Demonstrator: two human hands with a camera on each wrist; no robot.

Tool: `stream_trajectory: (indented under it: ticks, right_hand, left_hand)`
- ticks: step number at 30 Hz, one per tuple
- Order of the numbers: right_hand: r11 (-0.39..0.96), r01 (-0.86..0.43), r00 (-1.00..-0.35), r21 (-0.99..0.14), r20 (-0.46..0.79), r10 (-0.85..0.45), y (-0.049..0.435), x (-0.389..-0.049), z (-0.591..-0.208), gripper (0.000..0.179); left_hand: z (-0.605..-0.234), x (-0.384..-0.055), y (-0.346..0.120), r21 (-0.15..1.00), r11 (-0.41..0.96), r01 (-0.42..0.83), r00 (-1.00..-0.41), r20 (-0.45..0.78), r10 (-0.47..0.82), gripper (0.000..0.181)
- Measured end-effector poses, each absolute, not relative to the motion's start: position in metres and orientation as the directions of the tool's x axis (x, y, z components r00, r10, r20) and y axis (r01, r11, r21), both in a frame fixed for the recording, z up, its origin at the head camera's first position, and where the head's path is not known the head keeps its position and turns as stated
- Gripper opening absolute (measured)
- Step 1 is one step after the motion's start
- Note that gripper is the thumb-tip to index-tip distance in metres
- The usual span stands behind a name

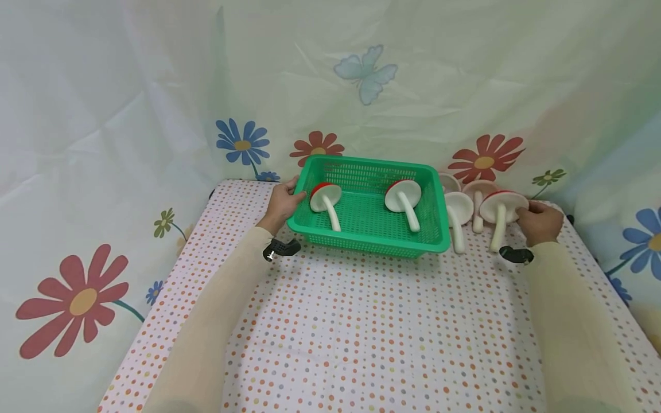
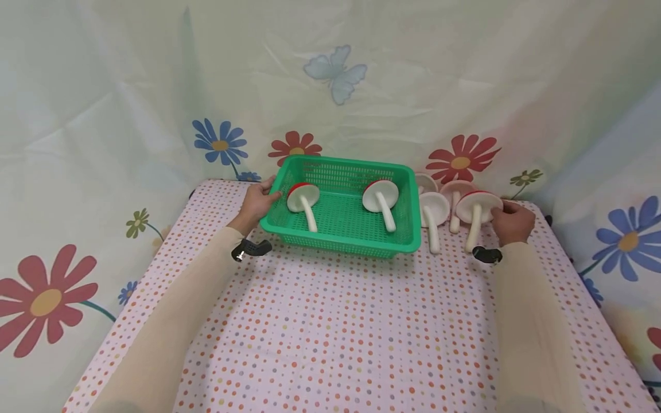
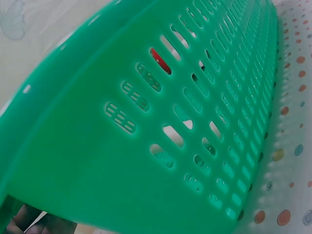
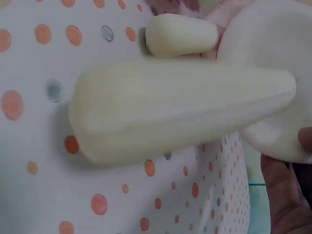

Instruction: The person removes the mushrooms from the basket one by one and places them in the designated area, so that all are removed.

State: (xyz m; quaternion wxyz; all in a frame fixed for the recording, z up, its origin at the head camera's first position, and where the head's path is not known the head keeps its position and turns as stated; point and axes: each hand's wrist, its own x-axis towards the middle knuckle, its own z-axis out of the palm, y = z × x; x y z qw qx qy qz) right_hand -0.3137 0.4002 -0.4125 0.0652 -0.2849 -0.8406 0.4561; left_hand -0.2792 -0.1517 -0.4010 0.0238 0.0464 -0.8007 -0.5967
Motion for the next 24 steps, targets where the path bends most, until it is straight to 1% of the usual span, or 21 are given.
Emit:
stream_trajectory:
  ticks: [3,5,7,10,17,20,24]
  right_hand:
    - [0.427,0.371,-0.813,-0.824,-0.066,0.579,0.400,-0.314,-0.410,0.047]
    - [0.417,0.345,-0.803,-0.841,-0.035,0.595,0.399,-0.315,-0.408,0.045]
    - [0.403,0.327,-0.794,-0.855,-0.018,0.607,0.398,-0.317,-0.406,0.042]
    - [0.397,0.335,-0.786,-0.855,-0.021,0.618,0.397,-0.320,-0.405,0.041]
    - [0.498,0.335,-0.787,-0.800,0.053,0.615,0.394,-0.330,-0.405,0.041]
    - [0.481,0.369,-0.770,-0.795,0.028,0.638,0.392,-0.331,-0.406,0.040]
    - [0.441,0.438,-0.747,-0.784,-0.045,0.663,0.390,-0.329,-0.401,0.040]
  left_hand:
    - [-0.402,-0.281,-0.152,0.959,0.279,-0.045,-0.994,-0.015,-0.109,0.059]
    - [-0.403,-0.281,-0.153,0.963,0.267,-0.045,-0.994,-0.016,-0.111,0.059]
    - [-0.403,-0.282,-0.153,0.965,0.258,-0.045,-0.994,-0.018,-0.107,0.060]
    - [-0.403,-0.282,-0.152,0.967,0.252,-0.046,-0.994,-0.021,-0.103,0.059]
    - [-0.402,-0.282,-0.151,0.958,0.283,-0.053,-0.993,-0.022,-0.114,0.059]
    - [-0.402,-0.282,-0.151,0.954,0.296,-0.054,-0.993,-0.021,-0.114,0.059]
    - [-0.401,-0.283,-0.151,0.947,0.317,-0.054,-0.993,-0.019,-0.113,0.059]
